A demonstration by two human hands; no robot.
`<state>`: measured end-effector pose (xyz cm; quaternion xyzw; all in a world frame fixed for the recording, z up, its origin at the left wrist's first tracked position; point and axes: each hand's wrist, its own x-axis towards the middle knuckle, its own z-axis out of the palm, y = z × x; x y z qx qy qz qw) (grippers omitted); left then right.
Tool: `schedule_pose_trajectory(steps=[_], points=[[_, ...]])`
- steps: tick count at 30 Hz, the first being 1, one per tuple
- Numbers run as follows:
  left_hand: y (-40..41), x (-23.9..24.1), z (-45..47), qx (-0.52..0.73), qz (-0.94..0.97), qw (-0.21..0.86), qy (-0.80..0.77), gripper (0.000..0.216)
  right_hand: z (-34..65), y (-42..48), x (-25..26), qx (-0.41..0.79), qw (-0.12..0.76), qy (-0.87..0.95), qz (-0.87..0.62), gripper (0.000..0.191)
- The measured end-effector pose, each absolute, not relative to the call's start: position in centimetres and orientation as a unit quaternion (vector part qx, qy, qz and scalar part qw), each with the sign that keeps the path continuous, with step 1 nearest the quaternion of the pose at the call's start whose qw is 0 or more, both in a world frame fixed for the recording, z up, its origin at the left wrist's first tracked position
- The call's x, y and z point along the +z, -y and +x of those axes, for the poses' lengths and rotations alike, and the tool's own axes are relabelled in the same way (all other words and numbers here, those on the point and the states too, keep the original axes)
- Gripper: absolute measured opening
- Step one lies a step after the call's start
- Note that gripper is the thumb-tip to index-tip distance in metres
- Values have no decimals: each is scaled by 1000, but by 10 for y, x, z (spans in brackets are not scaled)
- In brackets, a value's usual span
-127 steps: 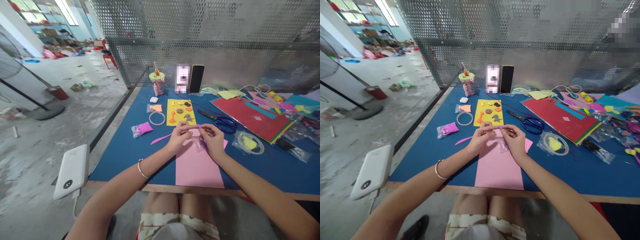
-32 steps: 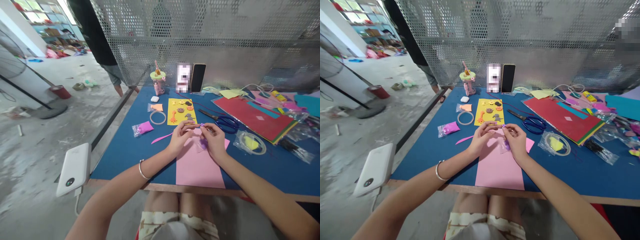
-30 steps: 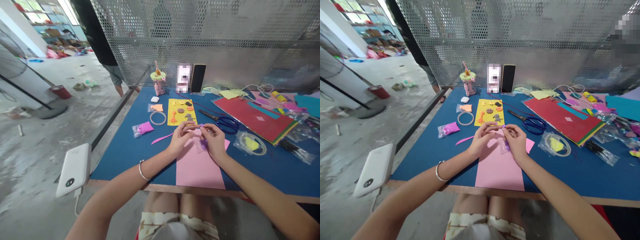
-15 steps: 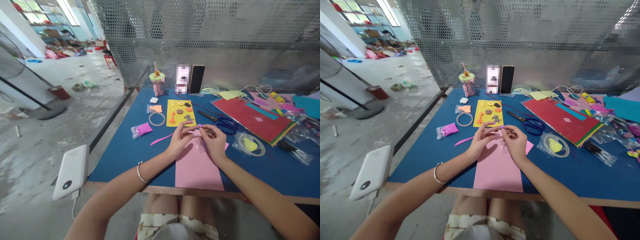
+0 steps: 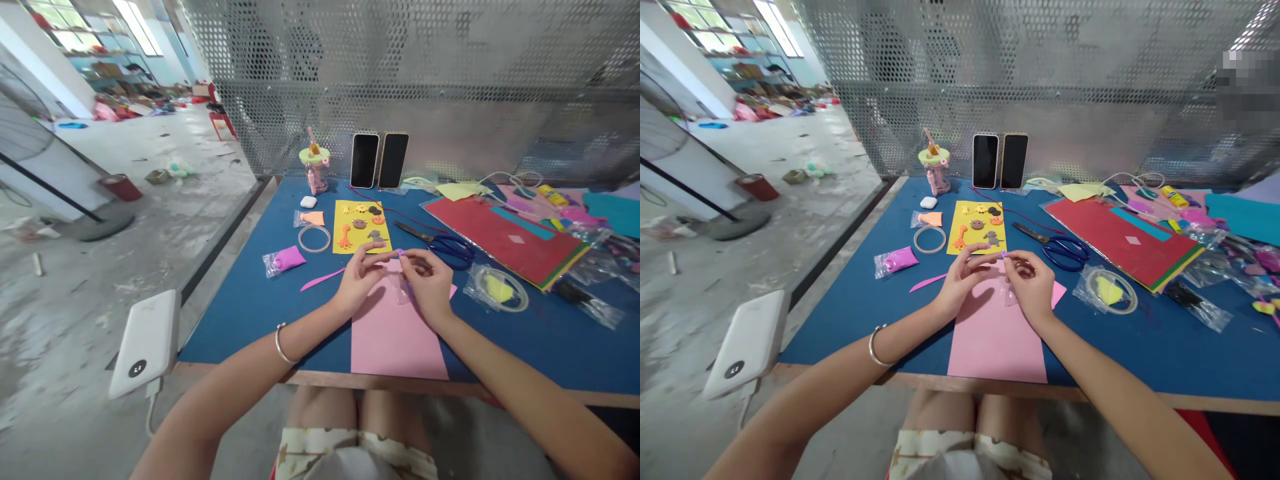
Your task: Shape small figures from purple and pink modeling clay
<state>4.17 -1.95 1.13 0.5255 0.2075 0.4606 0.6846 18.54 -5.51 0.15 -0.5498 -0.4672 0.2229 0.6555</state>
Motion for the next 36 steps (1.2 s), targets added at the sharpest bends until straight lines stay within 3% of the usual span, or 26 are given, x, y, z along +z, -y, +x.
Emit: schedule_pose_trajectory(steps=[36], points=[[19, 7, 42, 460, 503, 705, -195, 47, 184, 56, 5, 215, 642, 471, -565, 24]])
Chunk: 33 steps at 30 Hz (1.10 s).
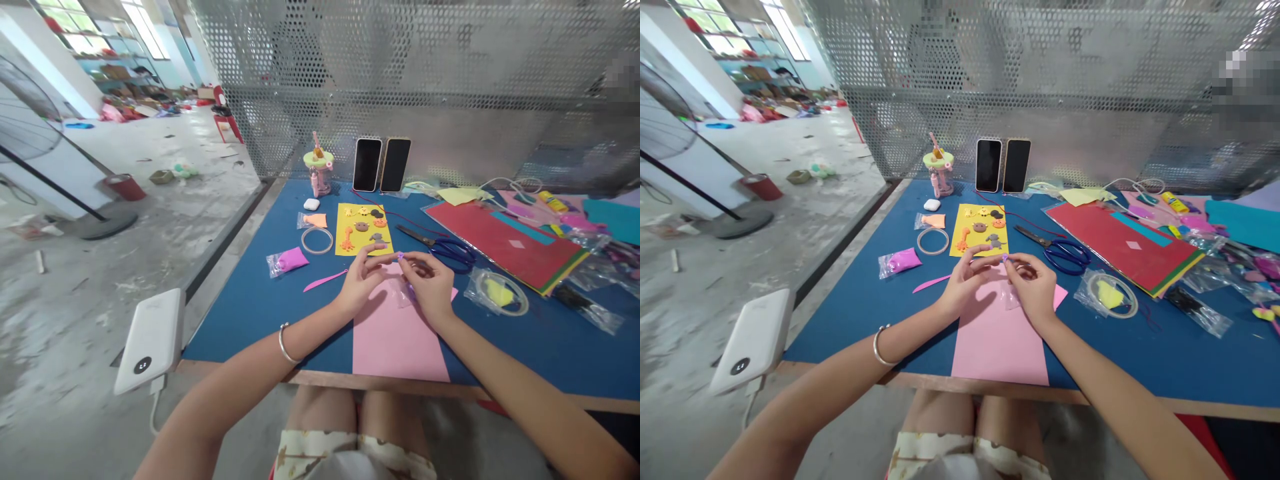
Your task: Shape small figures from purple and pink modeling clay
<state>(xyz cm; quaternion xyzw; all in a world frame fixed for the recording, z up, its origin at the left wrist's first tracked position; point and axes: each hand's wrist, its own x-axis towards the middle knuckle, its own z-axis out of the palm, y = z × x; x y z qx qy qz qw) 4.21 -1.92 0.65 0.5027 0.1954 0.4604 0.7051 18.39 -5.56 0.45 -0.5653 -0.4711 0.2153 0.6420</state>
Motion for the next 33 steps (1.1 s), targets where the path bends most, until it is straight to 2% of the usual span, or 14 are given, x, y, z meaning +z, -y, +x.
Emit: schedule_pose_trajectory(steps=[9, 33], points=[[21, 10, 42, 466, 506, 702, -186, 44, 185, 54, 3, 188, 636, 480, -574, 24], [19, 5, 43, 456, 517, 697, -196, 43, 186, 50, -1, 226, 636, 471, -567, 22]])
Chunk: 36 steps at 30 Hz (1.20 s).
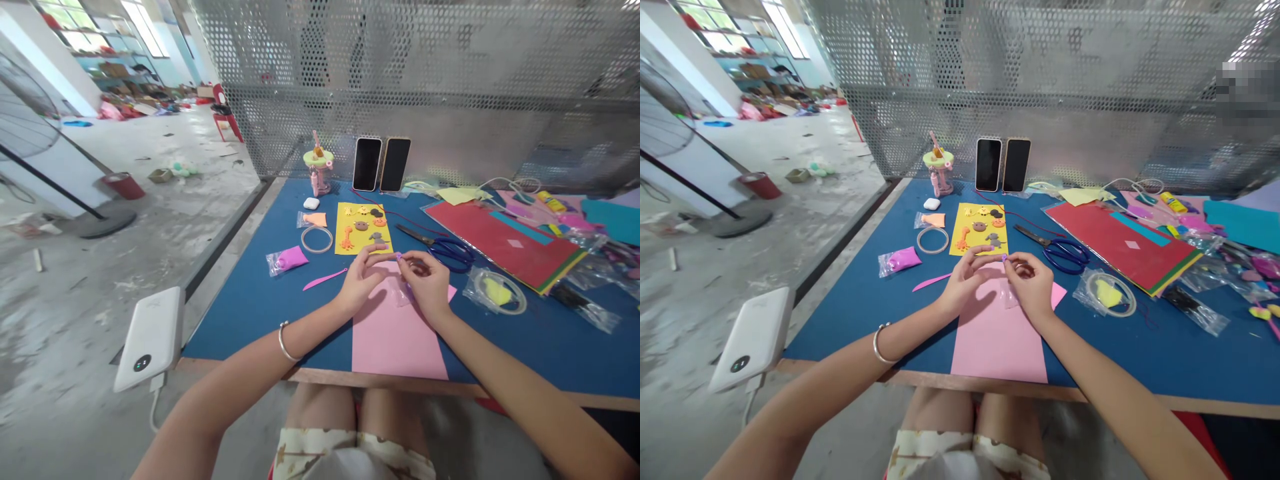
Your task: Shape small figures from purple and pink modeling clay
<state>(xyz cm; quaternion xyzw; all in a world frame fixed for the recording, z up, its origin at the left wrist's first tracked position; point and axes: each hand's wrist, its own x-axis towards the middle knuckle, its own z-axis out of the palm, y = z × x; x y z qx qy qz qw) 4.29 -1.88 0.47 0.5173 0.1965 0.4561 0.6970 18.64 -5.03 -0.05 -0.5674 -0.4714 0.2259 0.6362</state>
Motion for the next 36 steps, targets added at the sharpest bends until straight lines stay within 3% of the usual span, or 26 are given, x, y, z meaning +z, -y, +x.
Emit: schedule_pose_trajectory(steps=[12, 36], points=[[20, 9, 43, 466, 505, 700, -194, 36, 188, 46, -3, 326, 674, 415, -517, 25], [24, 5, 45, 405, 434, 780, -200, 42, 188, 48, -6, 267, 677, 450, -517, 16]])
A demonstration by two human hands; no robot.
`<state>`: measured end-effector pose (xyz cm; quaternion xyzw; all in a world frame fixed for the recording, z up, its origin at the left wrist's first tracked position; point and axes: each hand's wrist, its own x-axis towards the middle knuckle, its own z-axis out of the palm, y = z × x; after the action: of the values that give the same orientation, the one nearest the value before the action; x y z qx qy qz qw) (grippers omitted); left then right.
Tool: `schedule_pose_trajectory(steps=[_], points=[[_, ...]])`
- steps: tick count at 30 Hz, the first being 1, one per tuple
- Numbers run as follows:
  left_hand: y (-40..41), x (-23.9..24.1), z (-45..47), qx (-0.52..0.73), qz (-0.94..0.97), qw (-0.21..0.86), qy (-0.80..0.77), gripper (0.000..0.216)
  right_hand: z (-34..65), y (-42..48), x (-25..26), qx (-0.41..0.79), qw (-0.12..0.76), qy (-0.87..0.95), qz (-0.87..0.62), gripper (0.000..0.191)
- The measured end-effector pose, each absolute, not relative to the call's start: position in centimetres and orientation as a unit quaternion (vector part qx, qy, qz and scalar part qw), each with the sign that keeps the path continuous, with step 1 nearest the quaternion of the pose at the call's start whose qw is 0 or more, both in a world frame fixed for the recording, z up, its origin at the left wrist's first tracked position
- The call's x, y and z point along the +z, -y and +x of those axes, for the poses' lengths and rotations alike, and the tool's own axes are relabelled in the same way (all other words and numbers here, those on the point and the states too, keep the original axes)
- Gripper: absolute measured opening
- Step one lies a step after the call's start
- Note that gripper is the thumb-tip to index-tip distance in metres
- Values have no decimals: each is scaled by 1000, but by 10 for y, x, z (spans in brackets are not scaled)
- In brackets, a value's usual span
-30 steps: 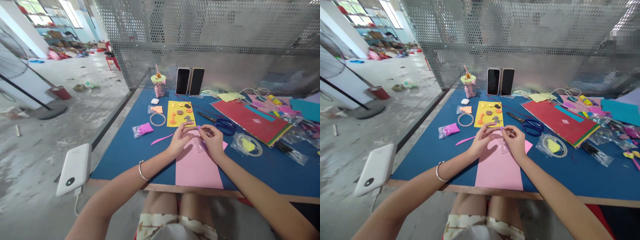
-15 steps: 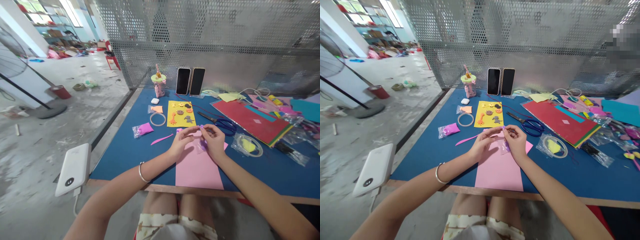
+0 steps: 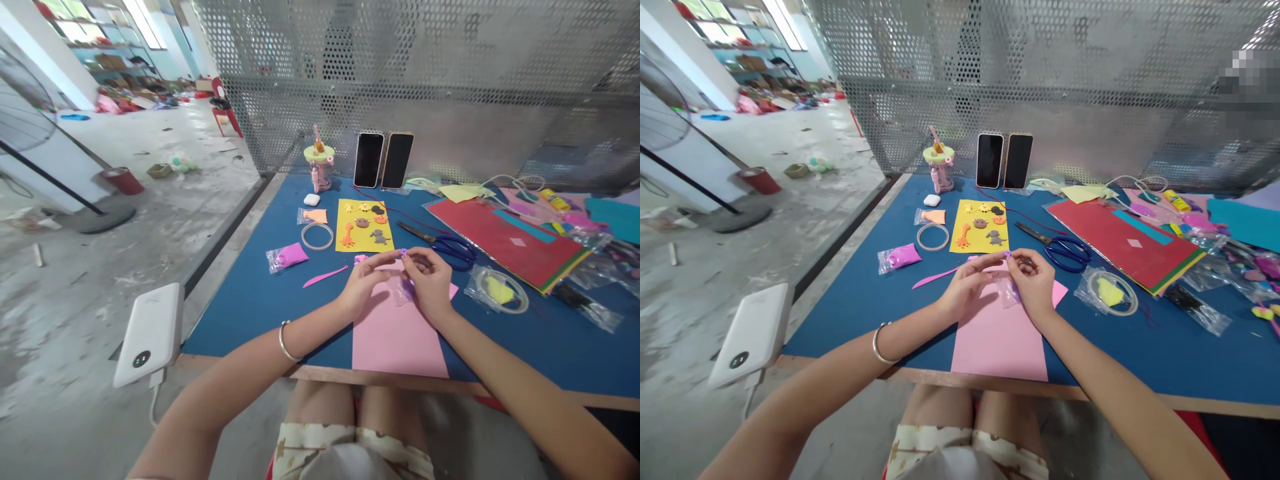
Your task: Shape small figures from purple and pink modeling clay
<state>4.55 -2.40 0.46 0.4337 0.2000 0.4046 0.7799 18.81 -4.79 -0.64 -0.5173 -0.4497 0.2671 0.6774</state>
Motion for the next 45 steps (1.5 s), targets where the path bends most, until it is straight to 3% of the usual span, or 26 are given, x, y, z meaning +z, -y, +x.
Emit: schedule_pose_trajectory(steps=[8, 38, 45], points=[[23, 4, 44, 389, 447, 772, -229, 48, 187, 50, -4, 231, 660, 468, -540, 16], [24, 5, 43, 401, 492, 738, -229, 44, 189, 47, -3, 277, 662, 456, -527, 22], [20, 8, 44, 428, 563, 598, -377, 34, 190, 46, -6, 312, 676, 438, -504, 22]])
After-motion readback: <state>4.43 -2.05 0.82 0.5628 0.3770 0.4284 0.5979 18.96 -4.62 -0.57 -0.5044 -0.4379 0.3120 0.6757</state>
